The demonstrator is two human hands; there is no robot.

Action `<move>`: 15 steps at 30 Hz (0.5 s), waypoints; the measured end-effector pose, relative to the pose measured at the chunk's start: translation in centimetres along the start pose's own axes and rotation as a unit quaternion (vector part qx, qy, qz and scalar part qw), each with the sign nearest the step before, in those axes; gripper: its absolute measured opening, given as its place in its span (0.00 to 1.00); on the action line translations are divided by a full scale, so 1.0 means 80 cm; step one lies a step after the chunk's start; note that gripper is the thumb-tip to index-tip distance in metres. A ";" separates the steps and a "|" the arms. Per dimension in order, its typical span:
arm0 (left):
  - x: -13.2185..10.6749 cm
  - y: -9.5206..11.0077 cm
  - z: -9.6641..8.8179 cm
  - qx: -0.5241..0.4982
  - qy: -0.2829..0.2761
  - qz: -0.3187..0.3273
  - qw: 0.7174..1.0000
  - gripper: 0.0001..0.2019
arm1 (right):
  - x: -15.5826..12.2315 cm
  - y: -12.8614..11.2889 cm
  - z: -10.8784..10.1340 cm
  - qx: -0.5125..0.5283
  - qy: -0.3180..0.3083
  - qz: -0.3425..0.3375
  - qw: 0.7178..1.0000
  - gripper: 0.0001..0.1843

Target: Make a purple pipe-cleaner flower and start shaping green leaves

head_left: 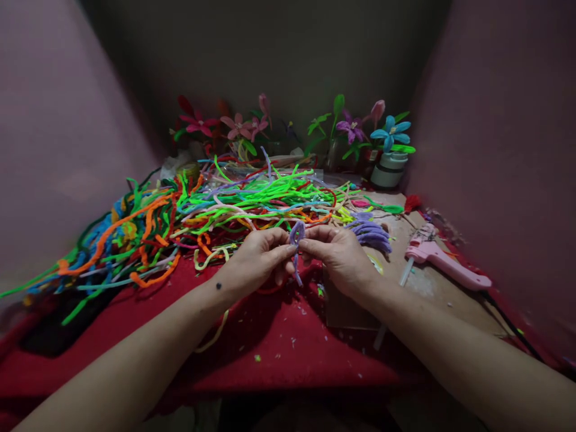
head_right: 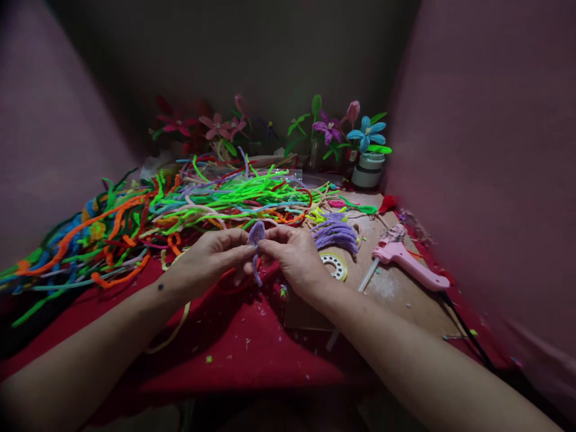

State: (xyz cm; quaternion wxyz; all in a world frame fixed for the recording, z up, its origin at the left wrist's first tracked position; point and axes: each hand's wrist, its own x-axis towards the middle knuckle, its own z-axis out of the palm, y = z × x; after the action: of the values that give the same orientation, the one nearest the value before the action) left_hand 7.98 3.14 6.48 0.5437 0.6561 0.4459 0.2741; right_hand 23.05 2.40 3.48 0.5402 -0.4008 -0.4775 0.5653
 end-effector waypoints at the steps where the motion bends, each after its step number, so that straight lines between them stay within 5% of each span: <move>1: 0.000 0.000 0.000 0.001 0.006 0.000 1.000 0.07 | 0.000 0.001 0.000 0.004 0.004 -0.003 1.000 0.04; 6: 0.001 -0.006 0.008 0.029 0.059 0.026 0.997 0.06 | -0.004 0.003 0.005 -0.008 0.000 0.043 0.999 0.06; 12: 0.003 -0.025 0.013 0.209 0.160 0.207 0.942 0.04 | -0.004 0.005 0.008 0.063 0.014 0.062 0.996 0.05; 15: 0.002 -0.025 0.014 0.232 0.174 0.246 0.925 0.04 | -0.004 0.007 0.007 0.067 0.005 0.064 0.996 0.03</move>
State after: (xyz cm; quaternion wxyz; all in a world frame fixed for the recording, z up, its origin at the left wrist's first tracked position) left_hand 8.42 2.76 4.25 0.2051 0.7948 0.4095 0.3981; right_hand 22.40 2.07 3.07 0.5309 -0.3961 -0.4095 0.6273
